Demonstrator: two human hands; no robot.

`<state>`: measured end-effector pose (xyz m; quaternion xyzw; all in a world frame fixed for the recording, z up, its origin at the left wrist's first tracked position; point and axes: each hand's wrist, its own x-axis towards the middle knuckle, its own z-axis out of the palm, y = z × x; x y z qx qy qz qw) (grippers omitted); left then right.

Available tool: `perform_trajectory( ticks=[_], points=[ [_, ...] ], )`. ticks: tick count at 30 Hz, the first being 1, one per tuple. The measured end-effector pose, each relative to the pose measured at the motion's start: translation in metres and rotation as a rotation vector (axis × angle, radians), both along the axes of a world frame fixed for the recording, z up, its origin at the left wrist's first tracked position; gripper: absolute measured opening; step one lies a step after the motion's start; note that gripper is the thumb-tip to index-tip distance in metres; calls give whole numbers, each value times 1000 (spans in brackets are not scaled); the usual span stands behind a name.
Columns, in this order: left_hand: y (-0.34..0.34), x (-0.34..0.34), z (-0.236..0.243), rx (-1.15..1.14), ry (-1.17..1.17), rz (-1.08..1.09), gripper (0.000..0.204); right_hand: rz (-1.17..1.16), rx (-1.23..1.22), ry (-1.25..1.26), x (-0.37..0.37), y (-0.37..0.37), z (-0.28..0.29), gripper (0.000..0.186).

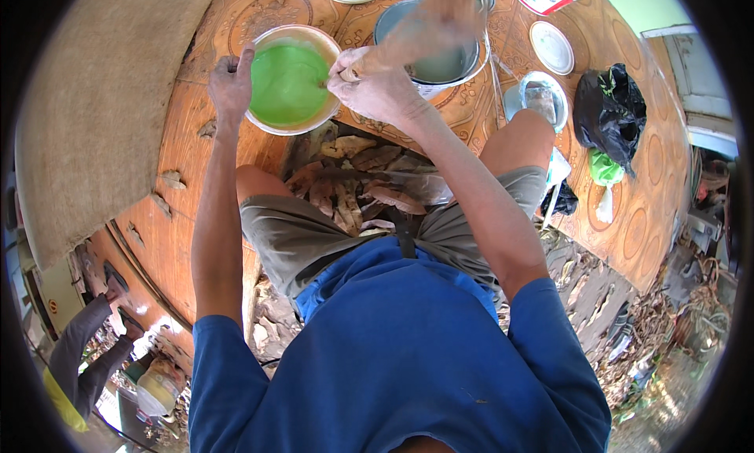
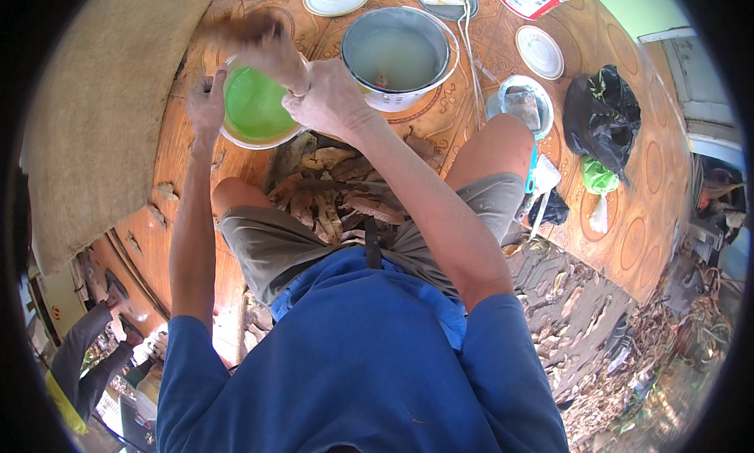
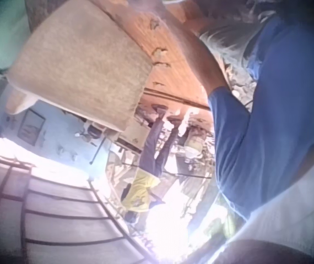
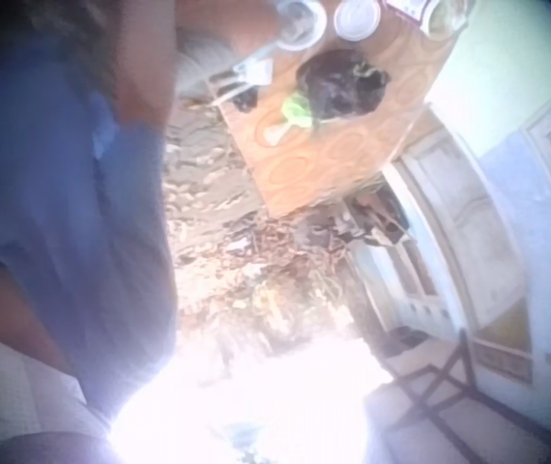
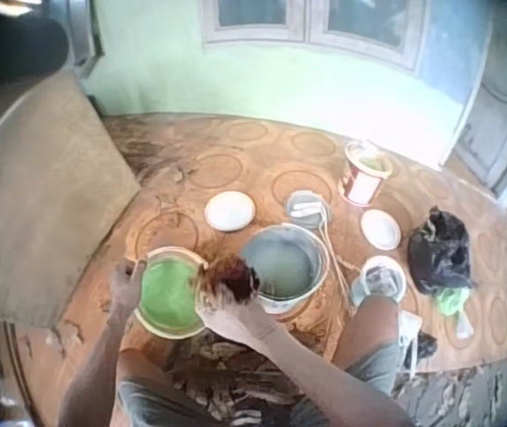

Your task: The person sits on the floor and stirs green paint in a bucket using a wooden stick. They repeatedly dip the stick into a second bucket containing a clear liquid and then return to stir the green paint, mixing the two substances together.

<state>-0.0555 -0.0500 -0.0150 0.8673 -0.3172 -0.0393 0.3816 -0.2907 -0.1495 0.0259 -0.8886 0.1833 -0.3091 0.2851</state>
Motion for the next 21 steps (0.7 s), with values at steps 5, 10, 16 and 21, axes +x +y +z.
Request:
perform_trajectory(
  ticks=[5,10,16,21],
  points=[
    [8,12,-10,2,12,83,57,77,226,-18,14,18,11,14],
    [29,31,-32,-118,122,195,60,66,418,39,44,17,12,13],
    [76,68,-103,-362,391,429,62,27,223,249,98,4,24,26],
    [82,62,-117,-453,514,507,49,-11,220,289,123,19,34,21]
  ],
)
